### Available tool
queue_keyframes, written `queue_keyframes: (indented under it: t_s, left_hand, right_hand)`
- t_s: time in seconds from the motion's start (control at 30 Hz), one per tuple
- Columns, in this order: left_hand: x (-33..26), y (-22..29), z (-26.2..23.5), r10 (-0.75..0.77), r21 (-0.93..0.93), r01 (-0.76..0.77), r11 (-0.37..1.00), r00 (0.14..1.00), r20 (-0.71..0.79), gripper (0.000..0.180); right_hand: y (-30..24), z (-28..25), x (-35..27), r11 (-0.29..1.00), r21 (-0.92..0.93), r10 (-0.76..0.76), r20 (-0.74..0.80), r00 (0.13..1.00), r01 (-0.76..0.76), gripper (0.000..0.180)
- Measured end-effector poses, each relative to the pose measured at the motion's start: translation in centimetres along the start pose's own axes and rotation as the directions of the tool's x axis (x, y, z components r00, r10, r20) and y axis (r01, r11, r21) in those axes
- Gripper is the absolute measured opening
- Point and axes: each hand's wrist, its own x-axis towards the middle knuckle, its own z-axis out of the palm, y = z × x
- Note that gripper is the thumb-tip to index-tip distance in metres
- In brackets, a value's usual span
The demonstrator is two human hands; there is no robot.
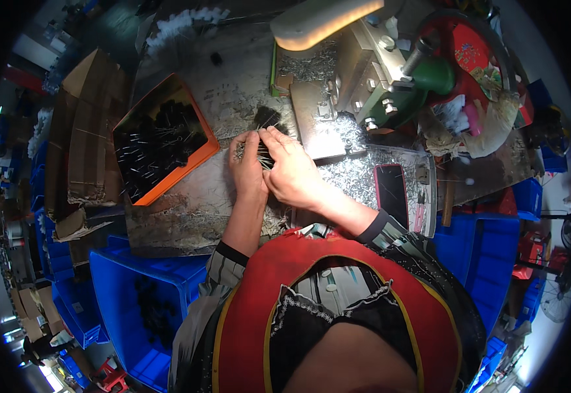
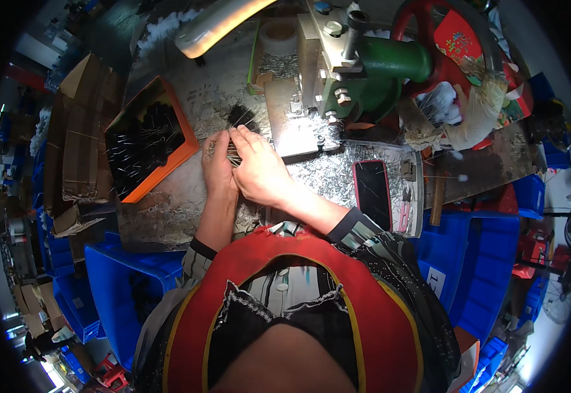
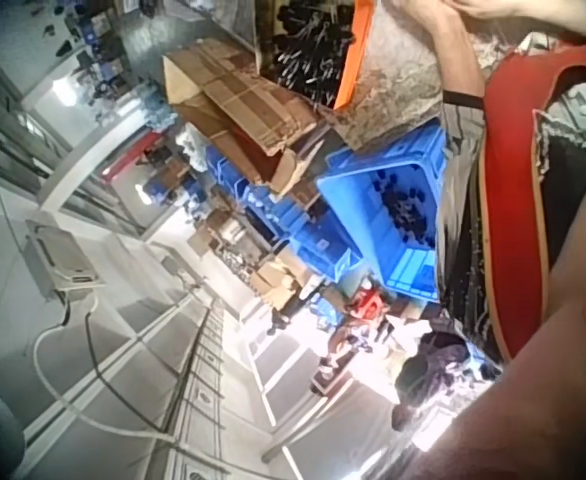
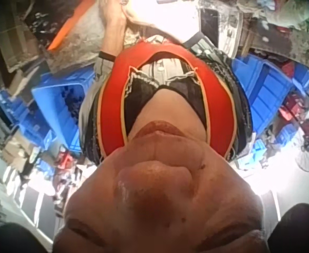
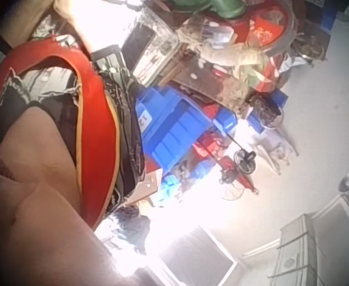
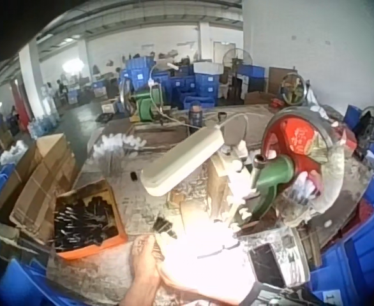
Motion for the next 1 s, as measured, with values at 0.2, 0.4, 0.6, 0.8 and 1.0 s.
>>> queue_keyframes:
  t_s: [0.2,0.4,0.6,0.8,1.0]
  left_hand:
    - [1.3,2.3,-0.4,-0.025,-0.103,0.025,0.994,1.0,0.002,0.008]
    - [0.8,3.1,1.7,-0.271,-0.058,0.301,0.952,0.915,0.3,0.007]
    - [2.0,1.6,3.2,-0.438,0.124,0.427,0.896,0.795,0.42,0.007]
    - [3.5,2.0,4.3,-0.497,0.238,0.438,0.867,0.741,0.451,0.008]
    - [3.6,2.0,3.9,-0.513,0.226,0.461,0.858,0.745,0.428,0.007]
  right_hand:
    - [3.1,-8.0,-5.0,0.886,0.329,0.376,-0.098,0.921,-0.327,0.029]
    - [9.5,-17.0,-13.4,0.723,-0.055,0.578,-0.497,0.647,-0.689,0.035]
    - [9.0,-22.7,-8.7,0.808,0.417,0.588,-0.542,0.6,-0.416,0.021]
    - [12.4,-21.9,-7.4,0.777,0.628,0.498,-0.572,0.652,-0.043,0.04]
    - [9.1,-26.1,-5.2,0.693,0.658,0.674,-0.449,0.586,-0.293,0.008]
